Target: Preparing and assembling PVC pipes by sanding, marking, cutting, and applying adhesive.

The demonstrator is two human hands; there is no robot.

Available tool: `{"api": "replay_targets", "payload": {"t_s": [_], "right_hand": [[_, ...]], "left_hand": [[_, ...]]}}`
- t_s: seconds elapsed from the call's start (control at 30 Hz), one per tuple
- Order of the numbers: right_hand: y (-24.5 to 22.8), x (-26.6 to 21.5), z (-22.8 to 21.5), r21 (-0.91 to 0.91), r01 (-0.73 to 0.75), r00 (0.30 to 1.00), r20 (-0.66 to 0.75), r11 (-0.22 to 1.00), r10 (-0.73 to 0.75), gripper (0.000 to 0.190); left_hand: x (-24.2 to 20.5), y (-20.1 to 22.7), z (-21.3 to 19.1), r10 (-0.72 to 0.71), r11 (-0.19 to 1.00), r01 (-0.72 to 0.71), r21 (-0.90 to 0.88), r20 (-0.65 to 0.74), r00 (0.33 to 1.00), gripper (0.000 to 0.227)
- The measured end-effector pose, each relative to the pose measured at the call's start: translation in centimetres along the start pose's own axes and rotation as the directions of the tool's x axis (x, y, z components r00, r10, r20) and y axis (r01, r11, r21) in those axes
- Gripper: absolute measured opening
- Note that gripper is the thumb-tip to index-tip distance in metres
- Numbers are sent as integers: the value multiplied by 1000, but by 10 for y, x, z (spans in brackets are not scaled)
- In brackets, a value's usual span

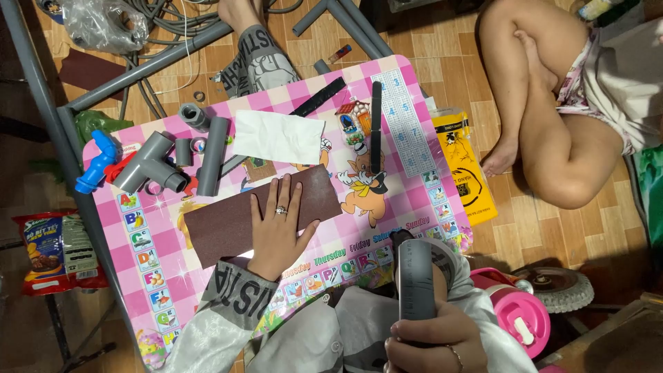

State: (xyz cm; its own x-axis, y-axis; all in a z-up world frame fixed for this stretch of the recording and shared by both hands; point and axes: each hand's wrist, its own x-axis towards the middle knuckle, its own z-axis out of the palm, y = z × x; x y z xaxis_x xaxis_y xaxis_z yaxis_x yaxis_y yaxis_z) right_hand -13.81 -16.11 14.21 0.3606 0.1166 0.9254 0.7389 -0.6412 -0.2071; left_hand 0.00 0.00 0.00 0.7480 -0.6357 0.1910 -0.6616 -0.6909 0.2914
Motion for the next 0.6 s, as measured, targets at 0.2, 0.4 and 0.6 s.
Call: {"api": "replay_targets", "payload": {"t_s": [0.2,0.4,0.6], "right_hand": [[-1,-5,2,-10,-41,998,-42,999,41,29],[-1,-14,2,13,-18,995,-95,1000,19,30],[13,3,11,172,205,967,-186,963,-172,28]], "left_hand": [[1,1,-2,-3,1000,3,-10,1,1000,68],[1,1,-2,1,1000,-1,-6,-9,1000,68],[0,1,0,3,1000,-3,-5,-13,1000,69]]}}
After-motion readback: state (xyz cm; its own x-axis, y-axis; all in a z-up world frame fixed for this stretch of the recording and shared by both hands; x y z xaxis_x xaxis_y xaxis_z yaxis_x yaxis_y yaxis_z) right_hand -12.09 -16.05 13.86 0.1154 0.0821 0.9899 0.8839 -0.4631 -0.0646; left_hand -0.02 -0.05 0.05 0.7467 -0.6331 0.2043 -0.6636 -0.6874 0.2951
